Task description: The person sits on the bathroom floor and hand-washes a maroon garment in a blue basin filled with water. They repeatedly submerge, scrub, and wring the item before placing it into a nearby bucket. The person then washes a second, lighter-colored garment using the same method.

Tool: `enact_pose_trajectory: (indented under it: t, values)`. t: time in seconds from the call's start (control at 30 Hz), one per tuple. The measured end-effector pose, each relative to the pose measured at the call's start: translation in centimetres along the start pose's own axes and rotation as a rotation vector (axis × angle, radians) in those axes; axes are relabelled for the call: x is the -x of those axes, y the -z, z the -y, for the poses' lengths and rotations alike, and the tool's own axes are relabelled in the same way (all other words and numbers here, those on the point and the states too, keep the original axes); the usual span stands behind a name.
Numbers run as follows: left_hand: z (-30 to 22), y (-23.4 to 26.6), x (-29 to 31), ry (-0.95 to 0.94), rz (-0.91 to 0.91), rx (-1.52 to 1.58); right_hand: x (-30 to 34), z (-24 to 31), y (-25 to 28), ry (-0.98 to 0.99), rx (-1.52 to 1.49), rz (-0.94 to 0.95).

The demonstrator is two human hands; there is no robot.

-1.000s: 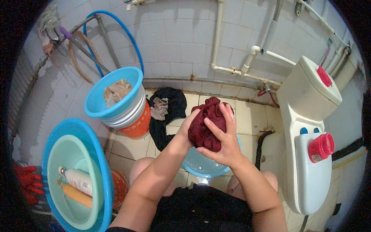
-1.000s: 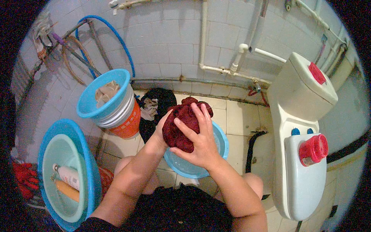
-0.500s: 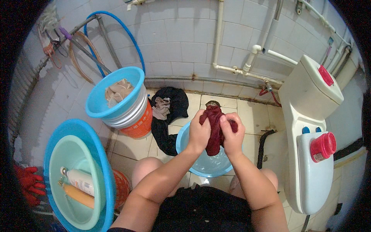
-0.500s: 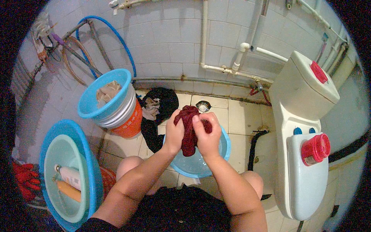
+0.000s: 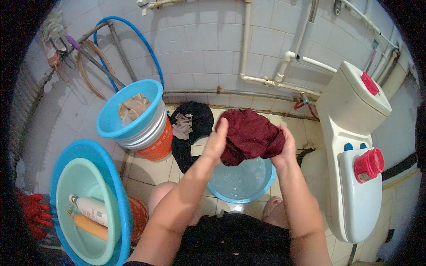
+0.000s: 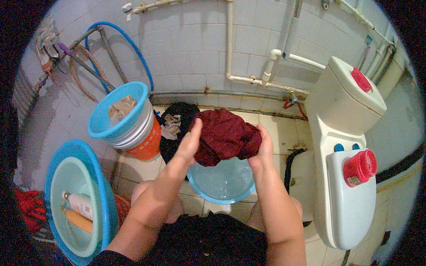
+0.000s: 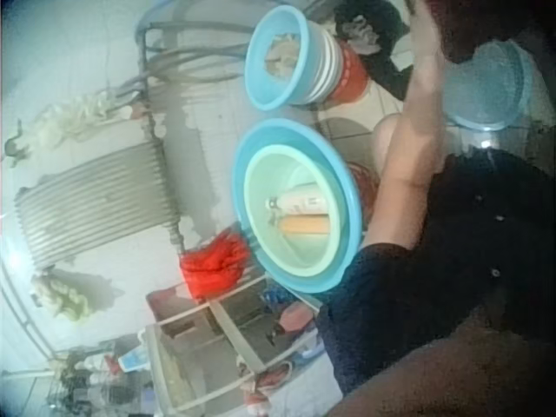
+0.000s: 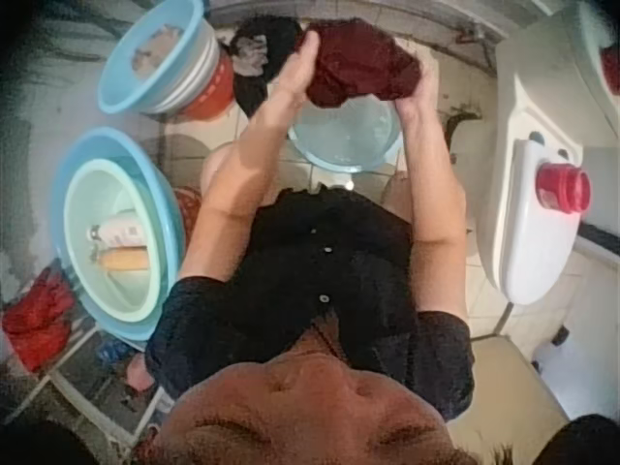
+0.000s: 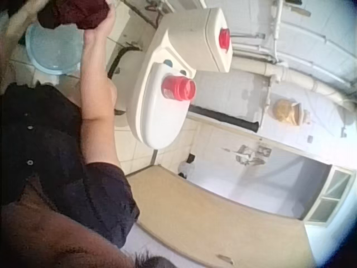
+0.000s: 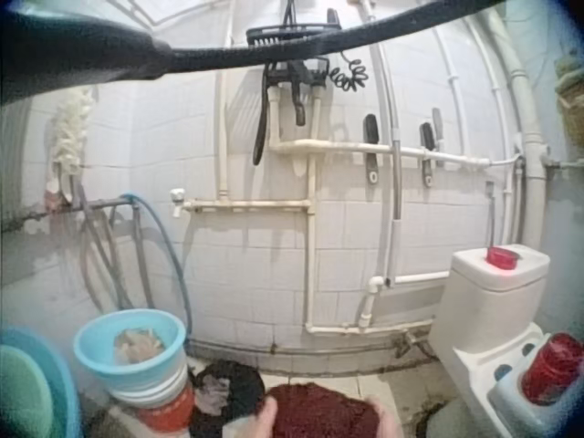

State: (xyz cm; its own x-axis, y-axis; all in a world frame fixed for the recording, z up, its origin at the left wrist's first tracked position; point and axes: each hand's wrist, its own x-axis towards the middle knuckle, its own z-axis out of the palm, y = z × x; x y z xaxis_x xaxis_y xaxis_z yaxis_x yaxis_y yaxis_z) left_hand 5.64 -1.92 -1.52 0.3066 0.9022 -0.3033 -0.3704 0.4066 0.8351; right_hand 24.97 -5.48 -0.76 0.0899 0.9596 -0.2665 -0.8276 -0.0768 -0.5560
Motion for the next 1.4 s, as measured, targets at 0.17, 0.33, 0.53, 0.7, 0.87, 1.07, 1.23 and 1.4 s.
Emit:
enact_pose_trajectory:
  t: [0.17,0.33,0.53,0.7,0.87,1.07,1.23,1.4]
  values:
    - [-1.6,3.1,-1.1,0.028,-0.030,0.127,0.6,1.0,-0.9,-0.067,0.000,0.053]
    - [-4.1,1.5,1.2,-0.175,-0.246,-0.255,1.7,1.6,-1.3,-0.085,0.126,0.048]
    - [-3.9,3.1,0.0,-0.233,-0.051,0.277,2.8,1.1,-2.5,0.033,0.641,0.127]
    - [-2.7,0.8,1.1,-0.195,0.037,0.506,1.9,-0.5,-0.6,0.019,1.011,0.156]
    - [-2.2,-1.6,2.5,-0.270,0.011,0.415,2.5,-3.0,-1.6,0.508,1.034,0.126]
    - [-1.7,-4.1,4.5,-0.515,0.110,0.019,5.5,-2.6,-4.4,0.658,1.294,0.397]
    - [-1.7,-3.9,5.4,-0.489,0.376,-0.023,4.8,-2.6,-4.6,0.660,1.224,0.313]
    - [-2.4,-3.0,4.6,-0.393,0.407,-0.085,2.9,-1.9,-2.8,0.259,0.513,0.161]
